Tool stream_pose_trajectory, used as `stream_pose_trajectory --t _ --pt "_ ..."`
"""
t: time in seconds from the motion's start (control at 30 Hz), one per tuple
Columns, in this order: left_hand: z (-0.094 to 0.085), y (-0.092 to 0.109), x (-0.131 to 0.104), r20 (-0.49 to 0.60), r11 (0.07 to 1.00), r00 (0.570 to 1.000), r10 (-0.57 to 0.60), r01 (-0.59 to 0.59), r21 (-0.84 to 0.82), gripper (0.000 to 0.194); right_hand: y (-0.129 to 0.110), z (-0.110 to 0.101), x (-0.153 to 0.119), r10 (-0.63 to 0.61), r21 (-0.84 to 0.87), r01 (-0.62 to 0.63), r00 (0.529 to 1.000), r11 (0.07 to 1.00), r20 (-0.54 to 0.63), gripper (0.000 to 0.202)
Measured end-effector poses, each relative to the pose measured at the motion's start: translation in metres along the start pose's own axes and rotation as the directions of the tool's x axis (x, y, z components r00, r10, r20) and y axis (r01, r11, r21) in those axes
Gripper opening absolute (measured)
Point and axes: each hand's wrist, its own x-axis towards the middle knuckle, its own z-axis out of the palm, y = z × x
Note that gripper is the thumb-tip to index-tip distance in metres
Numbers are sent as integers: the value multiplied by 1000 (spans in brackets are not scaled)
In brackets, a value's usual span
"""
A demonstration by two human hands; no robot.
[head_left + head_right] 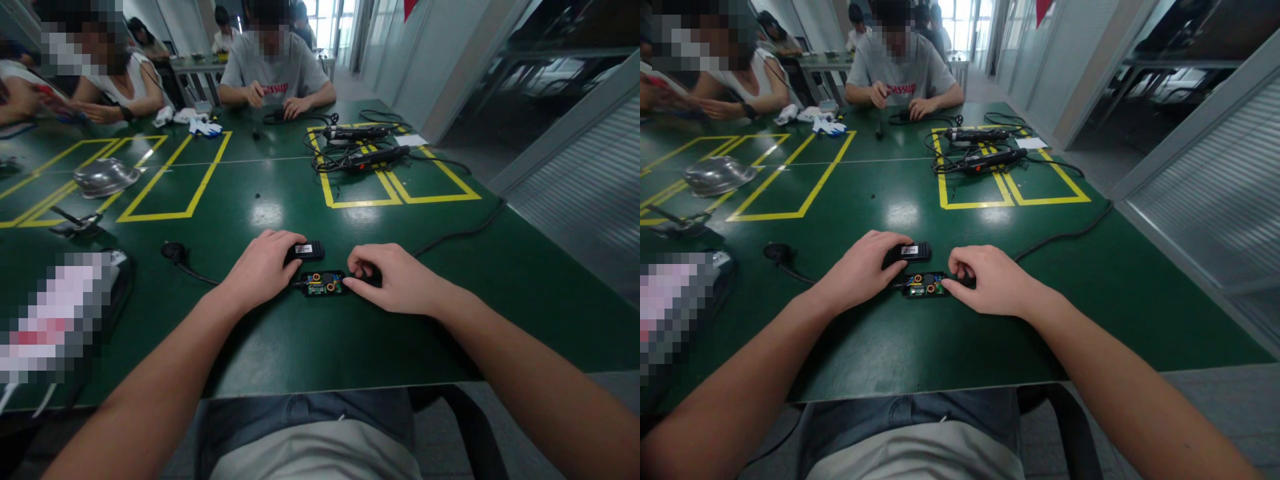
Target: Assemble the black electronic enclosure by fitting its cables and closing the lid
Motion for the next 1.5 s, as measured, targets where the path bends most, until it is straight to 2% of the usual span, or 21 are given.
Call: stream_pose_trajectory --t 0.13,0.2,0.23,0.3,0.33,0.4,0.57,0.7,0.9,1.07,1.2,1.3,1.4,1.5 --pt "-5 4 -3 -64 999 997 42 -41 11 37 0 -2 -1 -7 26 7 1000 1000 -3 15" --pt "-13 7 -6 -92 999 995 50 -51 -9 30 -1 -3 -1 4 45 -5 1000 999 15 14" --pt "-17 9 -8 -77 998 996 46 -48 -29 21 -1 -3 -1 14 50 -15 999 999 32 15" --pt "-24 13 -12 53 993 997 52 -46 -112 11 -2 -4 -1 33 41 -36 997 999 69 15" --pt "-27 15 -13 128 990 990 65 -48 -133 12 -2 -4 -1 41 28 -43 996 999 82 14" --pt "-29 19 -15 205 990 975 83 -57 -130 15 -3 -4 -1 50 -2 -50 995 999 89 13" --pt "-25 22 -15 247 993 965 85 -62 -103 15 -5 -3 -3 53 -99 -44 994 994 91 11" --pt "-26 22 -14 278 991 957 77 -43 -128 13 -5 -2 -4 44 -101 -35 995 994 92 13" --pt "-32 22 -16 240 974 967 91 -35 -225 21 -6 -7 -4 19 3 -19 999 1000 40 15" --pt "-37 21 -15 277 968 957 84 -12 -251 10 -4 -13 -5 43 93 -49 997 995 66 16" --pt "-36 17 -13 320 972 946 50 27 -234 10 1 -13 -4 62 64 -70 991 995 117 13" --pt "-35 14 -13 309 978 950 38 29 -207 11 4 -11 -4 35 16 -36 995 999 95 13" --pt "-34 11 -13 272 984 961 52 -3 -178 12 5 -11 -3 -22 -31 24 997 999 68 13" --pt "-31 9 -13 224 982 967 118 -81 -168 12 6 -10 -3 -64 -66 68 996 996 58 14"
